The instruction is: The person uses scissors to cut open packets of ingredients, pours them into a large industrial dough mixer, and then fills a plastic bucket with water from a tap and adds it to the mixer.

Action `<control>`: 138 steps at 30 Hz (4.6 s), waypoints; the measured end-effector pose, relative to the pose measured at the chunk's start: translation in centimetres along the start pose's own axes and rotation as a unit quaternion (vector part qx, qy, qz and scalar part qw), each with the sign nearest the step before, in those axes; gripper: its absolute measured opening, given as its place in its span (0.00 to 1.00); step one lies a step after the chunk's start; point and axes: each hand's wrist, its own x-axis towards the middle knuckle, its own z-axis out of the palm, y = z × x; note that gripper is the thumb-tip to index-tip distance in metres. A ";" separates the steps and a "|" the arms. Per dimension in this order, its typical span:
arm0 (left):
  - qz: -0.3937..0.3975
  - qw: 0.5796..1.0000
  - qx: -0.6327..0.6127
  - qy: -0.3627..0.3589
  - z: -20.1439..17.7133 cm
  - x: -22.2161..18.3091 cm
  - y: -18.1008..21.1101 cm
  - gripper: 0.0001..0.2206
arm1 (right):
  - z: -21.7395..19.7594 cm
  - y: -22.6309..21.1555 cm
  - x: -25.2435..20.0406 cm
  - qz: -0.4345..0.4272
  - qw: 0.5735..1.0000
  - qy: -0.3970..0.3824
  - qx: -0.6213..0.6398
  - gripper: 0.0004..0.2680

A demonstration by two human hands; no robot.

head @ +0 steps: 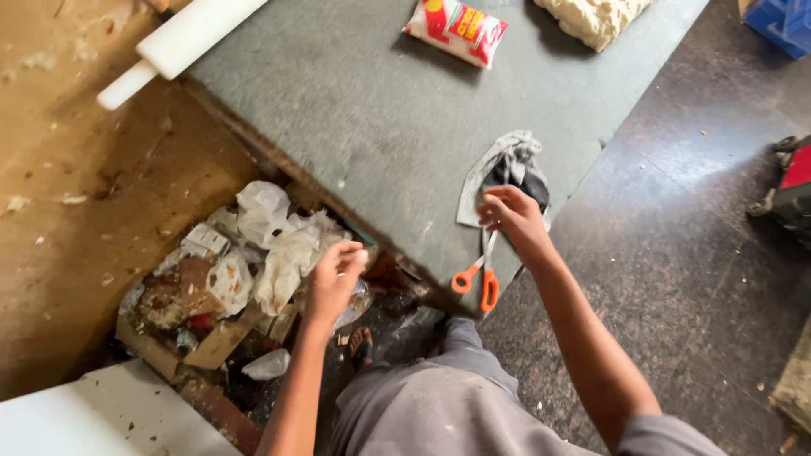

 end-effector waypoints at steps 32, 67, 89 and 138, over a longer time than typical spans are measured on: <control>-0.076 0.974 -0.008 0.214 12.9 -2.6 4.0 0.17 | 2.2 0.9 17.2 -0.038 0.955 -0.273 -0.108 0.08; 0.061 0.958 0.281 0.019 15.4 3.9 -1.3 0.33 | -10.2 6.4 -4.0 -0.024 0.894 -0.222 -0.389 0.12; 0.037 0.915 0.361 0.174 21.6 3.0 -0.5 0.28 | -21.7 4.2 -3.6 0.091 0.924 -0.337 0.156 0.17; -0.081 0.793 0.177 -0.577 107.0 -12.9 2.4 0.20 | -83.2 11.5 -50.7 0.003 0.773 0.634 -0.005 0.07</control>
